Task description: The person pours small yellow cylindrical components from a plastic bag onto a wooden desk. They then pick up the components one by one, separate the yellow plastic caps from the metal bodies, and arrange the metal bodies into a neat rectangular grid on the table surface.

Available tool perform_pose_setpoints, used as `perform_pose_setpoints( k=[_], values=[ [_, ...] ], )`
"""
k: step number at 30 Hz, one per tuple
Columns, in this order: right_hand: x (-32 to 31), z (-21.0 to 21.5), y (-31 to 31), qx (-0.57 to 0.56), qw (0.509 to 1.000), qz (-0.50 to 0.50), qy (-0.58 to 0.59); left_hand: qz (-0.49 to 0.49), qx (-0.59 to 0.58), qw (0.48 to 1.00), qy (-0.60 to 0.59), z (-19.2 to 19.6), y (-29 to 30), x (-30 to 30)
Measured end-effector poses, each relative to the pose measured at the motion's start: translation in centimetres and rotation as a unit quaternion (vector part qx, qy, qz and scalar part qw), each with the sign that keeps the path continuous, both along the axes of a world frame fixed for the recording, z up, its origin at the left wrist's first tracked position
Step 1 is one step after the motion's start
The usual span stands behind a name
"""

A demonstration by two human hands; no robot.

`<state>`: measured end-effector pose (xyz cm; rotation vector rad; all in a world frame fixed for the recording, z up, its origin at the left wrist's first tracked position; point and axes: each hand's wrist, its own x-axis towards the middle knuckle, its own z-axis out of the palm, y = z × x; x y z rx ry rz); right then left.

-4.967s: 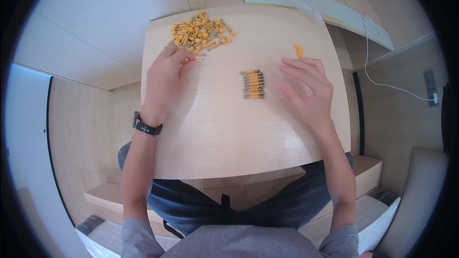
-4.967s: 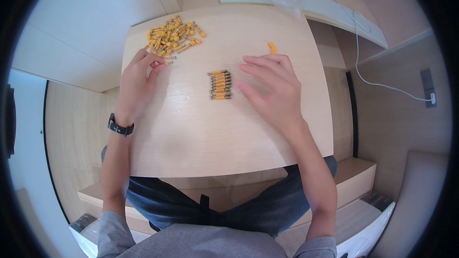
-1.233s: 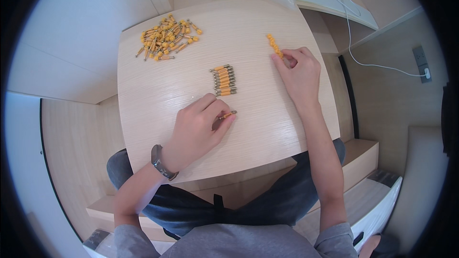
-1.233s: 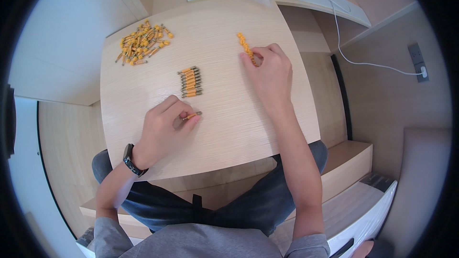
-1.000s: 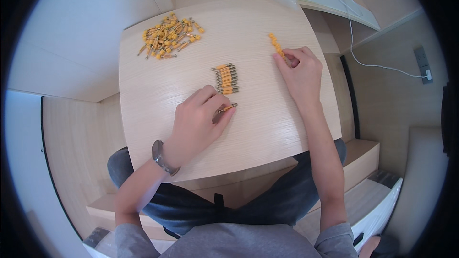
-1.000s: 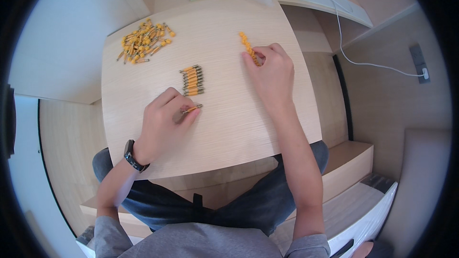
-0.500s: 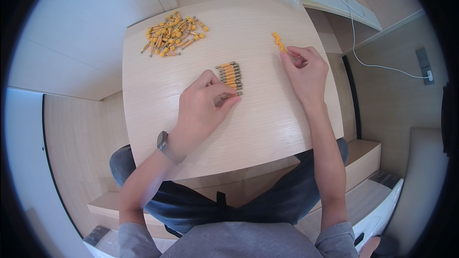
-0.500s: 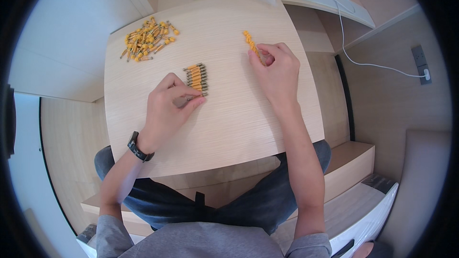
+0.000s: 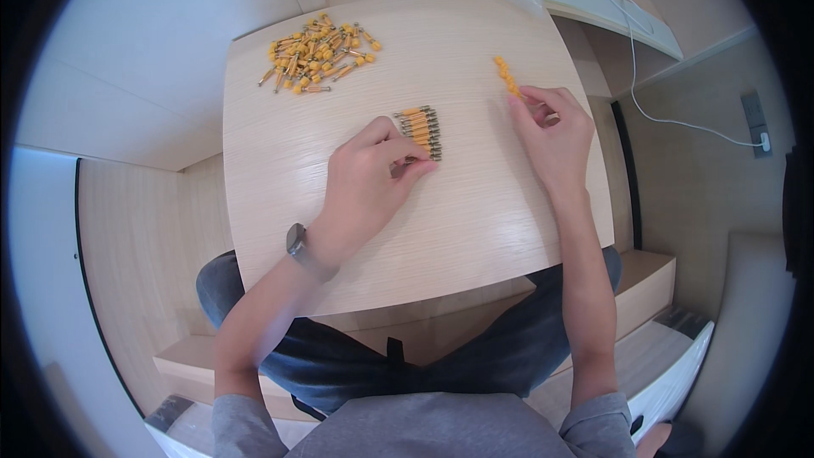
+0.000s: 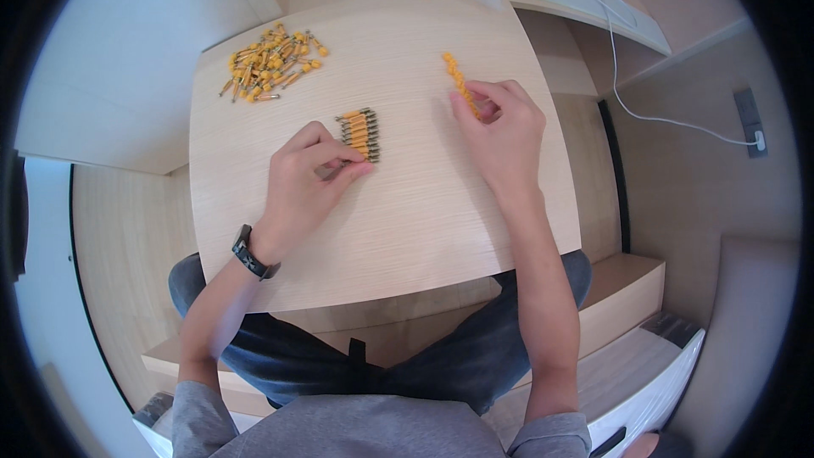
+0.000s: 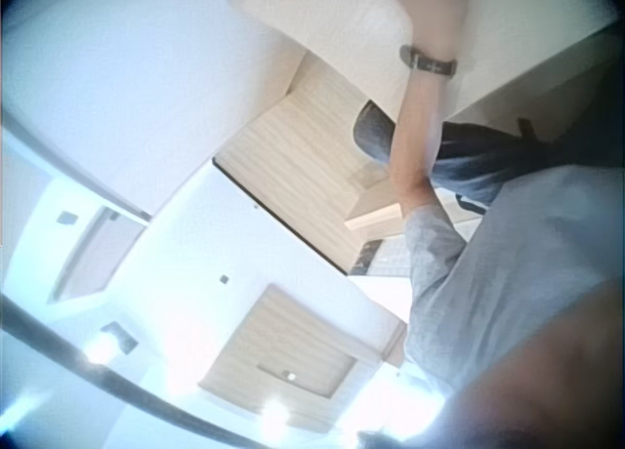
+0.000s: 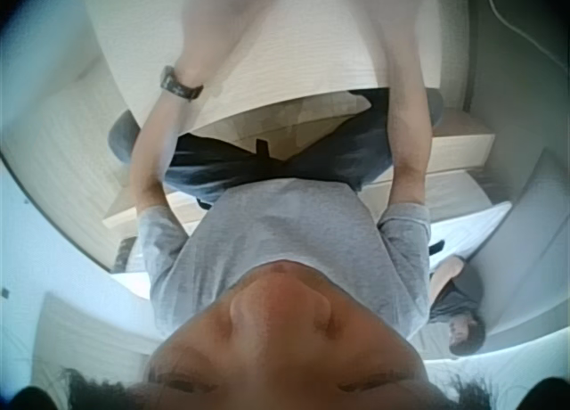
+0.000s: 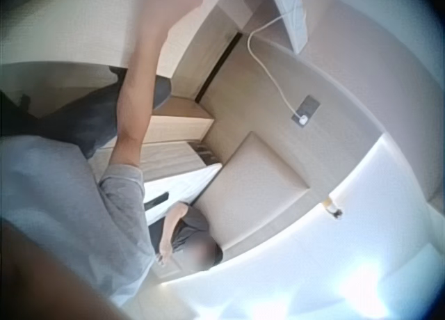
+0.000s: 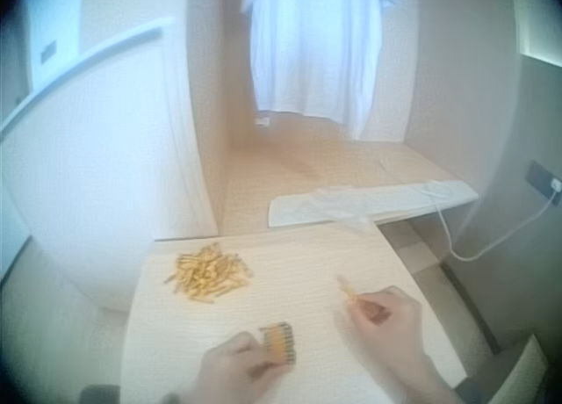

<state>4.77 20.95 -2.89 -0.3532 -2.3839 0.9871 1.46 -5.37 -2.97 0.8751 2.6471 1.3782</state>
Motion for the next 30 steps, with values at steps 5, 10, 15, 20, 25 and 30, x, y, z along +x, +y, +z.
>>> perform_pose_setpoints(
  k=[5,10,15,20,25,30],
  values=[
    [0.1,-0.4,0.8,-0.177,0.984,-0.003,0.007,0.002,0.002,1.0,0.005,0.2,-0.1,0.1],
    [-0.9,-0.3,1.4,-0.346,0.932,0.09,0.065,0.011,0.028,0.999,0.038,0.2,-0.1,0.3],
    [-2.0,-0.8,2.1,-0.407,0.907,0.084,0.068,0.009,0.032,0.998,0.061,-0.1,-0.1,0.2],
    [-2.5,-0.5,1.0,-0.073,0.995,0.018,-0.064,0.009,0.045,0.998,0.035,-0.3,-0.1,0.5],
    [-4.9,-2.4,0.8,-0.005,0.998,0.045,-0.031,0.002,0.037,0.998,0.05,-0.3,-0.4,0.5],
    [-5.2,-2.9,0.9,0.013,0.998,0.046,-0.031,-0.002,0.046,0.998,0.052,0.0,-0.3,0.6]
  ],
)
